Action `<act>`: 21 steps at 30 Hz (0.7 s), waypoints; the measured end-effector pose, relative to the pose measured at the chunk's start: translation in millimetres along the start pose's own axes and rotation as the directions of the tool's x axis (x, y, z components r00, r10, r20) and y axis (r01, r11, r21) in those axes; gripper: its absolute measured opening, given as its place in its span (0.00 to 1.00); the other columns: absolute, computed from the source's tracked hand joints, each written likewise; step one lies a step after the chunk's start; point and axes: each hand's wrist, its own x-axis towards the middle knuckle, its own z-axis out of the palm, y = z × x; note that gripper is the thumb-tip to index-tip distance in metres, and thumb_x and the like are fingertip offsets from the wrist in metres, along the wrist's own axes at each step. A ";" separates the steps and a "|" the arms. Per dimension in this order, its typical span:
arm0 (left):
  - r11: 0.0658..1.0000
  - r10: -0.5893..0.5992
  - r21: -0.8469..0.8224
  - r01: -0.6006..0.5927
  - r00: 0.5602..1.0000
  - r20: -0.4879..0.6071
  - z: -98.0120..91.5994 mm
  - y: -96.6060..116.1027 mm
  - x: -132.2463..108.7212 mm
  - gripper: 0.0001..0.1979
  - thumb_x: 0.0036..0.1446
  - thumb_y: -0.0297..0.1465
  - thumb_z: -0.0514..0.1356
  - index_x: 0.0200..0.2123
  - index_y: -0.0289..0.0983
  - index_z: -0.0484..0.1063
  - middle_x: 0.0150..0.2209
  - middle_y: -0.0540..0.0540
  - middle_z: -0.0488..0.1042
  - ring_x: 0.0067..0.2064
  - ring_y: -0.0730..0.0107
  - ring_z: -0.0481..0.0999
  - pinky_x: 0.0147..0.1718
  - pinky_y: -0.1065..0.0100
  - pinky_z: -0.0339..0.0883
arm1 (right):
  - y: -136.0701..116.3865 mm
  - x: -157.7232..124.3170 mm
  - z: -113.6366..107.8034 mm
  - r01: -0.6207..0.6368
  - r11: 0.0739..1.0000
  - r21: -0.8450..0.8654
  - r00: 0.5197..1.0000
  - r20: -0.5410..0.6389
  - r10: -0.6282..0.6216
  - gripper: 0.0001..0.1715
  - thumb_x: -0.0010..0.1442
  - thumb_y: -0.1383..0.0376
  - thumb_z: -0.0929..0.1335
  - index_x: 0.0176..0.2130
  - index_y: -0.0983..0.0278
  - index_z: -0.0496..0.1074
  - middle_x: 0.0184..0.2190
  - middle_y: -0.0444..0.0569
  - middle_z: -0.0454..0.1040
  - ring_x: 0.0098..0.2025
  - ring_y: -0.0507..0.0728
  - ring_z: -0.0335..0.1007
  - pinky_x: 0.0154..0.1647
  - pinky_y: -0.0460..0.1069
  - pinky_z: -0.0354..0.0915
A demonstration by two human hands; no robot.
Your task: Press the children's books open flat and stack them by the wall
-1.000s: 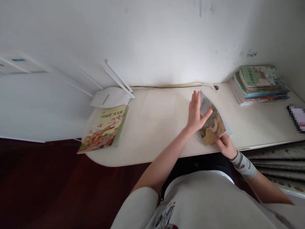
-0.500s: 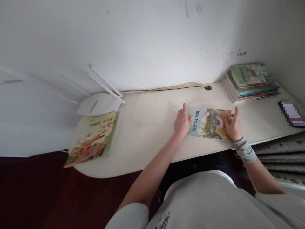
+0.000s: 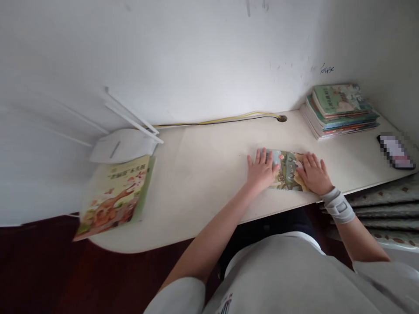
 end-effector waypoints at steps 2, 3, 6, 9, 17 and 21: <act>1.000 -0.022 0.003 0.022 1.000 0.009 -1.0 -5.9 0.1 0.34 0.63 0.48 0.36 0.65 0.33 0.48 0.67 0.36 0.44 0.67 0.48 0.42 0.59 0.37 0.39 | 10.5 -4.5 0.3 -0.047 0.999 -0.027 0.999 -0.010 0.047 0.37 0.64 0.52 0.54 0.60 0.75 0.57 0.62 0.67 0.56 0.63 0.69 0.51 0.59 0.67 0.50; 1.000 -0.019 0.000 0.019 1.000 0.023 -2.3 -8.2 0.3 0.34 0.62 0.48 0.37 0.65 0.33 0.48 0.67 0.35 0.44 0.67 0.48 0.42 0.59 0.38 0.40 | 14.4 -5.8 -0.9 -0.051 0.998 -0.035 0.999 -0.006 0.051 0.37 0.64 0.51 0.54 0.60 0.76 0.57 0.61 0.68 0.56 0.63 0.69 0.52 0.59 0.67 0.50; 0.999 -0.031 -0.028 0.032 0.999 0.029 -8.8 -17.7 3.5 0.33 0.63 0.45 0.41 0.64 0.31 0.50 0.65 0.32 0.48 0.66 0.49 0.48 0.59 0.43 0.46 | 26.1 -2.4 -8.7 -0.067 0.996 -0.063 0.997 0.023 0.068 0.34 0.64 0.53 0.54 0.58 0.75 0.60 0.59 0.68 0.61 0.59 0.69 0.57 0.55 0.66 0.54; 0.978 -0.196 -0.085 0.188 0.976 -0.091 -17.9 -36.6 15.4 0.27 0.62 0.40 0.46 0.58 0.28 0.59 0.58 0.28 0.63 0.59 0.49 0.62 0.53 0.51 0.58 | 42.5 14.7 -18.4 -0.183 0.980 -0.073 0.978 0.090 0.190 0.28 0.63 0.54 0.56 0.50 0.72 0.67 0.48 0.66 0.71 0.49 0.68 0.68 0.45 0.59 0.62; 0.881 -0.261 -0.389 0.268 0.963 0.072 -26.1 -67.0 64.7 0.11 0.56 0.37 0.55 0.33 0.37 0.72 0.36 0.45 0.77 0.38 0.65 0.74 0.38 0.67 0.64 | 50.5 84.7 -19.7 -0.283 0.950 0.132 0.913 0.340 0.224 0.17 0.60 0.59 0.61 0.34 0.67 0.73 0.34 0.53 0.76 0.36 0.55 0.71 0.34 0.46 0.59; 0.886 -0.254 -0.394 0.245 0.967 0.030 -27.5 -67.1 56.3 0.07 0.55 0.34 0.55 0.31 0.38 0.70 0.35 0.47 0.76 0.37 0.68 0.73 0.37 0.69 0.63 | 25.7 87.2 -15.6 -0.267 0.962 0.056 0.936 0.253 0.245 0.15 0.62 0.63 0.59 0.44 0.68 0.68 0.40 0.58 0.74 0.40 0.58 0.70 0.37 0.49 0.60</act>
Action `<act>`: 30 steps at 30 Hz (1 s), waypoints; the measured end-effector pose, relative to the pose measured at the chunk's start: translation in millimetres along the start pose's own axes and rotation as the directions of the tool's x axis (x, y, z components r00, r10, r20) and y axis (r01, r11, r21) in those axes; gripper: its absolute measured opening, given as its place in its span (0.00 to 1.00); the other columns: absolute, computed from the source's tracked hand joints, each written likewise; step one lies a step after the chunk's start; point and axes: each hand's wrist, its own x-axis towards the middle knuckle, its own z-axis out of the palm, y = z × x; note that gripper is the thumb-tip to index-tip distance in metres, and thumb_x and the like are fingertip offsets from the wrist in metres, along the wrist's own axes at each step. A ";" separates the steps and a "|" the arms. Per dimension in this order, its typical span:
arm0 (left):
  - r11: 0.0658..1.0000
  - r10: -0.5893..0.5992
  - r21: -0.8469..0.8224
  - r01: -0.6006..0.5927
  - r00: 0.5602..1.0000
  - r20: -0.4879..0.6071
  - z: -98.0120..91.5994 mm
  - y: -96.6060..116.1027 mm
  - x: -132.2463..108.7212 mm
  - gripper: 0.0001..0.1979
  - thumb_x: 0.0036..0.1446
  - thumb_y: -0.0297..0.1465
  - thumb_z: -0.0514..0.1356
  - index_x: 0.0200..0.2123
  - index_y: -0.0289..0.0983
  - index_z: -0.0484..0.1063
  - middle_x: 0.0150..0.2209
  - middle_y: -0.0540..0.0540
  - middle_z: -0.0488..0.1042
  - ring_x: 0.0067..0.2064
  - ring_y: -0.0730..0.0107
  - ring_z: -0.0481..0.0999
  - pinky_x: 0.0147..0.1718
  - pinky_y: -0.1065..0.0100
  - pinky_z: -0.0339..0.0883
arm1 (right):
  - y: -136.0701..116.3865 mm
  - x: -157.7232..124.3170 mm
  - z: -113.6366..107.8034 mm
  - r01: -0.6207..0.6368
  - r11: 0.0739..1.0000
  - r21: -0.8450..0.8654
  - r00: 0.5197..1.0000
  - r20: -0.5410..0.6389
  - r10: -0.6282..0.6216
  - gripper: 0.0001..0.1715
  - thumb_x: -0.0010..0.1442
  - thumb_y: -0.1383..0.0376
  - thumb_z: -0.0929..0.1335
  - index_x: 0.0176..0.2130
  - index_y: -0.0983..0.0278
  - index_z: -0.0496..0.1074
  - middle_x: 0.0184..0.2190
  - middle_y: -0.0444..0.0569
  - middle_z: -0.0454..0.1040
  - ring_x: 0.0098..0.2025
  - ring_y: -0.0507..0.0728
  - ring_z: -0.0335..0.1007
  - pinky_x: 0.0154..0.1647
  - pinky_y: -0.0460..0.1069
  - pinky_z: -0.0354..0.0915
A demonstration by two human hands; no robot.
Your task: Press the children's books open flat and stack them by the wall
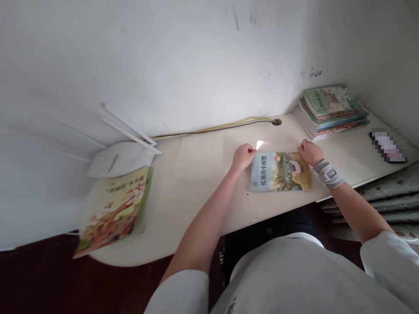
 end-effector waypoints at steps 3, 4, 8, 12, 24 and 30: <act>1.000 -0.019 0.024 0.019 1.000 -0.018 -8.2 -10.9 -10.6 0.05 0.53 0.32 0.56 0.27 0.38 0.68 0.33 0.47 0.75 0.36 0.66 0.72 0.37 0.67 0.62 | -22.5 -3.2 8.7 0.042 0.994 -0.103 0.996 -0.071 -0.050 0.16 0.65 0.64 0.56 0.48 0.69 0.64 0.41 0.61 0.73 0.42 0.60 0.69 0.38 0.50 0.60; 0.999 -0.034 0.032 0.035 0.999 -0.028 -11.9 -15.9 -13.2 0.04 0.53 0.31 0.56 0.27 0.38 0.68 0.33 0.47 0.75 0.36 0.66 0.72 0.37 0.67 0.62 | -30.6 -1.7 11.9 0.070 0.990 -0.119 0.995 -0.069 -0.078 0.16 0.65 0.64 0.56 0.48 0.69 0.63 0.42 0.60 0.72 0.43 0.61 0.69 0.39 0.50 0.60; 0.985 -0.140 0.091 0.148 0.986 -0.090 -27.3 -32.8 -21.3 0.04 0.54 0.30 0.54 0.31 0.38 0.69 0.36 0.44 0.75 0.40 0.62 0.73 0.38 0.65 0.63 | -60.3 14.2 23.9 0.195 0.971 -0.136 0.977 -0.057 -0.204 0.14 0.65 0.66 0.56 0.47 0.69 0.63 0.43 0.61 0.71 0.46 0.61 0.66 0.42 0.50 0.59; 0.958 -0.129 0.234 0.166 0.978 -0.165 -27.5 -24.1 -42.7 0.17 0.57 0.26 0.49 0.50 0.35 0.65 0.45 0.37 0.74 0.49 0.55 0.72 0.45 0.59 0.63 | -72.4 27.0 30.6 0.299 0.949 -0.098 0.949 -0.076 -0.307 0.14 0.64 0.68 0.56 0.46 0.71 0.63 0.41 0.61 0.71 0.43 0.61 0.66 0.42 0.51 0.59; 0.882 0.204 0.418 -0.218 0.976 0.078 36.0 19.0 -93.0 0.41 0.59 0.53 0.36 0.65 0.29 0.46 0.67 0.34 0.45 0.67 0.48 0.41 0.61 0.41 0.35 | -72.5 24.4 20.3 0.311 0.947 -0.076 0.937 -0.144 -0.319 0.28 0.61 0.73 0.55 0.61 0.71 0.55 0.52 0.67 0.65 0.45 0.64 0.68 0.43 0.56 0.64; 0.879 0.213 0.415 -0.236 0.972 0.100 35.5 14.0 -92.8 0.31 0.63 0.42 0.42 0.66 0.36 0.43 0.67 0.39 0.43 0.67 0.52 0.40 0.62 0.44 0.31 | -114.5 -40.1 28.0 0.732 0.680 0.028 0.674 -0.174 -0.718 0.26 0.64 0.59 0.57 0.57 0.68 0.64 0.59 0.56 0.63 0.63 0.62 0.53 0.62 0.60 0.52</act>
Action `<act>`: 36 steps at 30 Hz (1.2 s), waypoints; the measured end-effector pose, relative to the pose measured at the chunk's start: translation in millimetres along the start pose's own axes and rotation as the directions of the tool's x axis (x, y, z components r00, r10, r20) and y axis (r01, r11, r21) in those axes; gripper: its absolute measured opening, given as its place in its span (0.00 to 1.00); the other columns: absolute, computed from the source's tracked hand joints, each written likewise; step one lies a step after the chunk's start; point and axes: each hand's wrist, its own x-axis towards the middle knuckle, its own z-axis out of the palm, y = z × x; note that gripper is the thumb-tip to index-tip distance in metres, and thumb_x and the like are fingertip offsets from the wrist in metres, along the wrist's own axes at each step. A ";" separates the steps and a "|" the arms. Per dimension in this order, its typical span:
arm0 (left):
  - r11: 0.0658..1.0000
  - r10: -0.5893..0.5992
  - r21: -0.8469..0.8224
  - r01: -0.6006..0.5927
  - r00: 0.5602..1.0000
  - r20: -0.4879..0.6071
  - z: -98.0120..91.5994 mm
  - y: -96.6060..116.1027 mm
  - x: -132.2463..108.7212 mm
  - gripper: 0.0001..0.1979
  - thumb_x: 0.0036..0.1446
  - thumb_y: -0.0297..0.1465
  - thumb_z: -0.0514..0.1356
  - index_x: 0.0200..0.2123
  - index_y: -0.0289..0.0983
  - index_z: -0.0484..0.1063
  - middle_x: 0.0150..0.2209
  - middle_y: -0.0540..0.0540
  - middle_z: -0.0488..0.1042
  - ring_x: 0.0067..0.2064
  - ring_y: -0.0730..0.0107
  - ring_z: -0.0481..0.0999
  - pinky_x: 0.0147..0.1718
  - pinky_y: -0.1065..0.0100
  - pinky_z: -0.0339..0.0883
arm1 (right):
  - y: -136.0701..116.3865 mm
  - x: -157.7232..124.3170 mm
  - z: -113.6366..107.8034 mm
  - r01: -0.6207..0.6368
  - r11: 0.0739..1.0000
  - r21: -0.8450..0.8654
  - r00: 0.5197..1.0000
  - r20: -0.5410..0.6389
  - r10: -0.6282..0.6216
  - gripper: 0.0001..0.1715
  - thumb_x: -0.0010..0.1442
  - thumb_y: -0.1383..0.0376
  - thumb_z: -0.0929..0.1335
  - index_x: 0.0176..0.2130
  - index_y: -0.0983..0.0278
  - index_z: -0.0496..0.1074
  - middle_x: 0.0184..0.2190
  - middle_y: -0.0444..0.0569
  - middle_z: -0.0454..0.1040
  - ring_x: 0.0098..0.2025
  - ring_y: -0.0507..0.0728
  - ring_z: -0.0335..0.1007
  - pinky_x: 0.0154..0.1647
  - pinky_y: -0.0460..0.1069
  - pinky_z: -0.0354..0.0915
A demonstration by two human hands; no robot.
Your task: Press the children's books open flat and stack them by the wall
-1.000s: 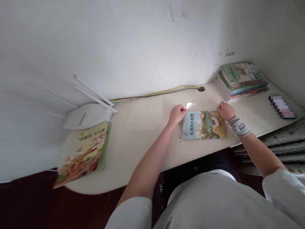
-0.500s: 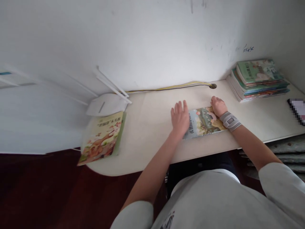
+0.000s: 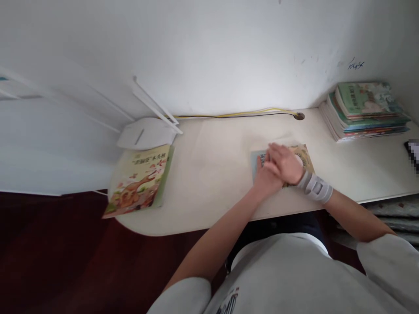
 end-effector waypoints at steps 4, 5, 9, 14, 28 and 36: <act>1.000 0.018 -0.016 -0.018 0.999 0.045 -0.5 -2.2 -1.5 0.32 0.61 0.39 0.47 0.66 0.38 0.42 0.68 0.41 0.42 0.68 0.52 0.40 0.63 0.45 0.29 | -17.4 -18.6 9.4 0.063 0.993 0.104 0.995 0.069 -0.070 0.35 0.64 0.51 0.55 0.60 0.72 0.61 0.62 0.57 0.59 0.65 0.60 0.48 0.65 0.55 0.47; 0.999 0.029 -0.023 -0.028 0.998 0.050 -1.2 -2.4 -1.5 0.33 0.60 0.40 0.47 0.66 0.38 0.42 0.68 0.41 0.42 0.67 0.50 0.39 0.63 0.44 0.30 | -14.2 -20.6 9.6 0.060 0.993 0.101 0.994 0.089 -0.069 0.38 0.63 0.49 0.56 0.61 0.73 0.58 0.63 0.58 0.56 0.66 0.61 0.46 0.65 0.56 0.47; 0.999 0.025 -0.029 -0.024 0.999 0.021 -4.8 -7.2 0.2 0.33 0.61 0.41 0.45 0.66 0.35 0.44 0.67 0.41 0.46 0.67 0.51 0.41 0.63 0.48 0.33 | 13.2 -21.0 6.7 0.020 1.000 0.007 0.982 0.189 -0.021 0.44 0.62 0.44 0.54 0.63 0.73 0.52 0.64 0.61 0.52 0.66 0.62 0.44 0.64 0.59 0.47; 0.985 -0.169 -0.033 0.169 0.986 0.004 -9.9 -42.7 -0.4 0.35 0.62 0.46 0.40 0.65 0.29 0.47 0.67 0.37 0.46 0.67 0.55 0.44 0.63 0.56 0.40 | 54.8 -25.5 5.1 -0.038 0.992 -0.123 0.978 0.199 0.062 0.42 0.64 0.47 0.53 0.62 0.76 0.54 0.64 0.63 0.52 0.66 0.64 0.45 0.63 0.59 0.45; 0.926 -0.323 -0.253 0.282 0.936 -0.142 -19.1 -67.6 -6.9 0.21 0.60 0.35 0.49 0.52 0.30 0.67 0.62 0.34 0.59 0.64 0.52 0.54 0.61 0.50 0.46 | 60.1 -35.5 -3.6 -0.147 0.925 -0.350 0.984 0.040 0.172 0.25 0.64 0.63 0.57 0.56 0.73 0.64 0.60 0.60 0.60 0.64 0.65 0.51 0.61 0.65 0.44; 0.316 -0.520 -0.936 0.156 0.853 -0.034 -20.6 -68.7 3.5 0.15 0.54 0.38 0.55 0.41 0.35 0.70 0.34 0.44 0.76 0.36 0.65 0.76 0.36 0.64 0.70 | 35.2 -8.7 -2.4 -0.030 0.982 -0.188 0.999 -0.035 0.024 0.24 0.67 0.61 0.55 0.56 0.69 0.64 0.53 0.58 0.69 0.56 0.61 0.62 0.61 0.59 0.47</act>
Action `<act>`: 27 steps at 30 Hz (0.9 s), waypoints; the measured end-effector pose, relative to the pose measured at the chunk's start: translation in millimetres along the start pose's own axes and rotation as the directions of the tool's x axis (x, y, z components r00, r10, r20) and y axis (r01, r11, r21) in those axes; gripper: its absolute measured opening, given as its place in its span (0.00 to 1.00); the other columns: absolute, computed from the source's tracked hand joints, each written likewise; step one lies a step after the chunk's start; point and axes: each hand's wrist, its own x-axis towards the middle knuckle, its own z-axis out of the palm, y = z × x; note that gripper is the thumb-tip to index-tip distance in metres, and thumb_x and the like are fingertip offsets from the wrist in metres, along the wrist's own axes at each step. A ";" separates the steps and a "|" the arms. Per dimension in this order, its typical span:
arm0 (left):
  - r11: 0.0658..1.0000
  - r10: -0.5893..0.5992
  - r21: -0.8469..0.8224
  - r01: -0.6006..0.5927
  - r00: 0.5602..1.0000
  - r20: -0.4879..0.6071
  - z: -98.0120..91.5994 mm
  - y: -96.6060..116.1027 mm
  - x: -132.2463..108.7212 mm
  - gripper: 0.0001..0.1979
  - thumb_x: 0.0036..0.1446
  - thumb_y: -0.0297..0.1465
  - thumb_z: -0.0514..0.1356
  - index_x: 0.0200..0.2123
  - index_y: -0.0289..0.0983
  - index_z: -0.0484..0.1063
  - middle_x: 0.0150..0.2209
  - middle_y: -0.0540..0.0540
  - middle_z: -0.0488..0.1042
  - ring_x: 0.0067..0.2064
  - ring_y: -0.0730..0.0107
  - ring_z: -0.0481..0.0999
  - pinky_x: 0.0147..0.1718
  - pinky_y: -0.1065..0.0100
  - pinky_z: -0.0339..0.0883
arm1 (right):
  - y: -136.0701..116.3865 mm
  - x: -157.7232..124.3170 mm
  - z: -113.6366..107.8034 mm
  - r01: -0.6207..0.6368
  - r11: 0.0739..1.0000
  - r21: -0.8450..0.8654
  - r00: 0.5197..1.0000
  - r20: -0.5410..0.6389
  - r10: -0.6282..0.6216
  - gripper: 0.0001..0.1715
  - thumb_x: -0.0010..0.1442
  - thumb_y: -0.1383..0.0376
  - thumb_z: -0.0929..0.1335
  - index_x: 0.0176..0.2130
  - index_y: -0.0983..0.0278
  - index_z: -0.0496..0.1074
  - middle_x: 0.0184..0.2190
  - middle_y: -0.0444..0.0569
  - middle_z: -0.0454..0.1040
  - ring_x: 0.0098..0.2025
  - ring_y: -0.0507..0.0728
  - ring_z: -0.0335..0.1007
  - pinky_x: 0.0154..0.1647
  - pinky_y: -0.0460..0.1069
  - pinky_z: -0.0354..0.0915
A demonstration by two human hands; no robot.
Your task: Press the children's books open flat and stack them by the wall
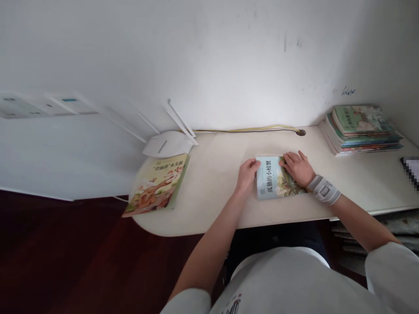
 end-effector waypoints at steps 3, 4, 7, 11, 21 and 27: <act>0.986 -0.029 -0.166 0.028 1.000 -0.006 0.3 -0.9 -2.6 0.29 0.51 0.39 0.58 0.56 0.38 0.60 0.32 0.48 0.74 0.31 0.70 0.74 0.31 0.68 0.68 | 5.8 10.3 -7.7 -0.004 0.997 0.083 1.000 0.011 0.003 0.22 0.66 0.59 0.56 0.52 0.67 0.68 0.46 0.56 0.73 0.47 0.59 0.67 0.53 0.54 0.57; 0.979 -0.026 -0.201 0.025 1.000 -0.001 -1.1 0.3 -3.4 0.33 0.50 0.39 0.59 0.59 0.39 0.56 0.31 0.50 0.74 0.30 0.71 0.74 0.31 0.68 0.67 | 9.1 12.8 -11.2 0.003 0.993 0.118 1.000 0.024 -0.006 0.21 0.66 0.60 0.57 0.50 0.67 0.69 0.44 0.56 0.73 0.45 0.58 0.67 0.49 0.52 0.59; 0.985 0.040 -0.169 -0.030 0.998 0.056 -8.7 7.6 -2.7 0.33 0.49 0.39 0.60 0.59 0.40 0.58 0.26 0.53 0.70 0.30 0.72 0.72 0.33 0.68 0.66 | 18.5 18.1 -22.9 0.049 0.968 0.246 0.997 0.048 -0.062 0.18 0.65 0.63 0.57 0.46 0.67 0.71 0.41 0.55 0.72 0.42 0.56 0.67 0.45 0.49 0.61; 0.992 0.123 -0.022 -0.122 0.988 0.091 -17.5 15.4 4.6 0.16 0.48 0.41 0.60 0.36 0.37 0.73 0.25 0.52 0.68 0.31 0.71 0.69 0.34 0.69 0.64 | 22.7 22.5 -35.8 0.082 0.930 0.358 0.989 0.087 -0.121 0.18 0.65 0.64 0.56 0.41 0.66 0.72 0.37 0.52 0.72 0.37 0.54 0.67 0.42 0.47 0.61; 0.916 0.062 0.397 -0.064 0.998 0.018 -12.9 5.4 13.8 0.15 0.53 0.41 0.54 0.21 0.38 0.64 0.22 0.50 0.67 0.28 0.70 0.68 0.29 0.68 0.61 | 75.8 21.2 -41.9 -0.354 0.783 0.511 0.910 0.380 0.164 0.21 0.57 0.53 0.61 0.26 0.66 0.71 0.19 0.42 0.67 0.23 0.50 0.59 0.26 0.45 0.55; 0.757 0.018 0.652 -0.037 0.999 0.037 -3.9 6.8 25.8 0.14 0.52 0.35 0.55 0.17 0.39 0.61 0.23 0.46 0.69 0.32 0.62 0.71 0.32 0.64 0.61 | 90.3 16.8 -16.7 -0.501 0.822 0.270 0.816 0.464 0.345 0.24 0.55 0.52 0.64 0.17 0.65 0.68 0.15 0.43 0.65 0.22 0.50 0.59 0.26 0.46 0.53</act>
